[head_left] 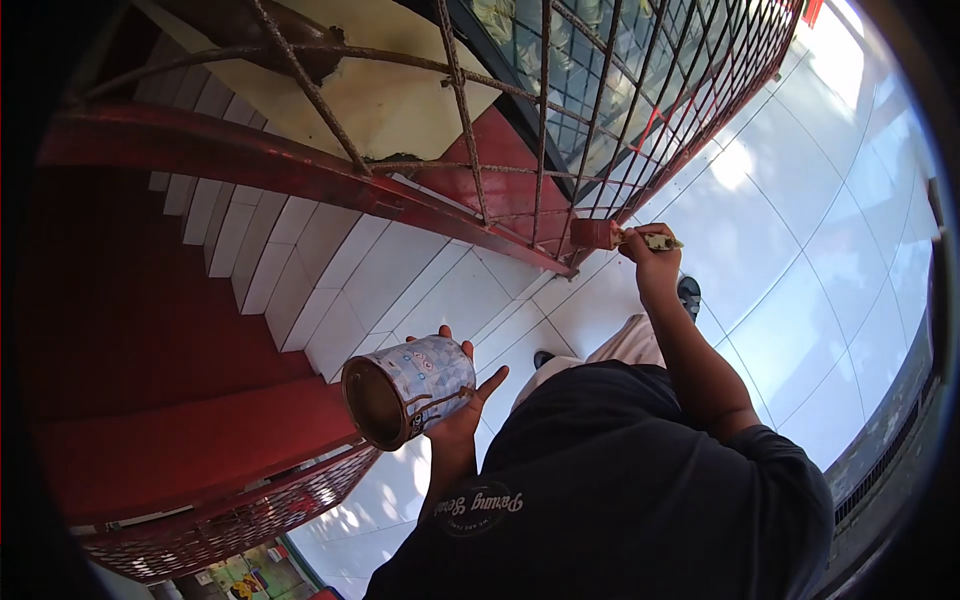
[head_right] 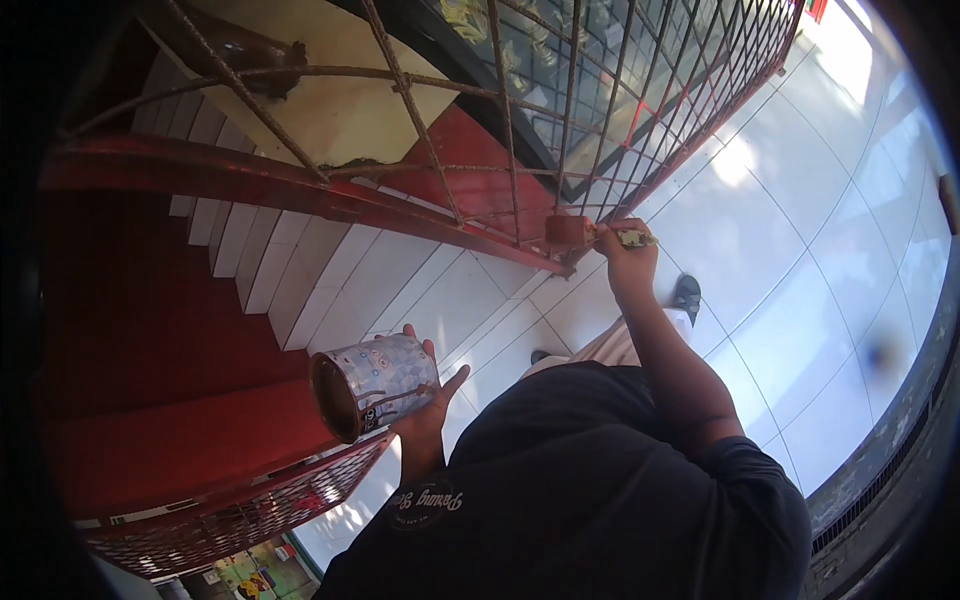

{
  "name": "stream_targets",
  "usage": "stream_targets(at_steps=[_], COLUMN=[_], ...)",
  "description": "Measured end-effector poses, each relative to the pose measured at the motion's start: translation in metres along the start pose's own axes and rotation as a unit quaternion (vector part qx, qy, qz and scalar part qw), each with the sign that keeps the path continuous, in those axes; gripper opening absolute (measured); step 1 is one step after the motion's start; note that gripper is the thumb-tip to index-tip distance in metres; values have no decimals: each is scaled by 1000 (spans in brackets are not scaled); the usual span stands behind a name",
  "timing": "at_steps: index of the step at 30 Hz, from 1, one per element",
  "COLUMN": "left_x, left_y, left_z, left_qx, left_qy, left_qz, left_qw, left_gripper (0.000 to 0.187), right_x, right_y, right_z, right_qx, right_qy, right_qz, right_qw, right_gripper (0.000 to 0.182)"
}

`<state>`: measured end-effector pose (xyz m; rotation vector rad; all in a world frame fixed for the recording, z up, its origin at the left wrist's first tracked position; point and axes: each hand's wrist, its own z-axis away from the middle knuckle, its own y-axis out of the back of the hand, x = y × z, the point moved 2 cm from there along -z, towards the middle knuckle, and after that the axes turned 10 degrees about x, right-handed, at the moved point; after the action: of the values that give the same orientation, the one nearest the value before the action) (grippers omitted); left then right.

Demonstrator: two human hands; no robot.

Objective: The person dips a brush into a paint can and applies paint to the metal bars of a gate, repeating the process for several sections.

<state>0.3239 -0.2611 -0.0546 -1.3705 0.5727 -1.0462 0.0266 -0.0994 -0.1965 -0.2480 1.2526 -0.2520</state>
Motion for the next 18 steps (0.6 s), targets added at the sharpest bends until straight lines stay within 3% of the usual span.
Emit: stream_targets(at_steps=[4, 10, 14, 15, 18], left_x=[-26, -107, -161, -168, -182], left_y=[-2, -3, -8, 1, -35], left_z=[-9, -5, 21, 33, 49], left_qx=[-42, -52, -6, 67, 34], left_qy=[-40, -170, -259, -294, -311], left_qz=[27, 65, 48, -43, 58], left_qw=[998, 982, 965, 953, 948], left_gripper=[60, 63, 65, 64, 63], right_x=[-45, -97, -116, -112, -84], right_y=[33, 55, 56, 59, 70], right_z=[-24, -110, -157, -162, -181], right_qx=[1, -96, -130, -122, -128], right_qy=[-6, -13, -165, -204, -323], right_qz=[26, 130, 170, 166, 163], right_qw=[1000, 987, 963, 957, 924], right_gripper=[17, 19, 30, 34, 39])
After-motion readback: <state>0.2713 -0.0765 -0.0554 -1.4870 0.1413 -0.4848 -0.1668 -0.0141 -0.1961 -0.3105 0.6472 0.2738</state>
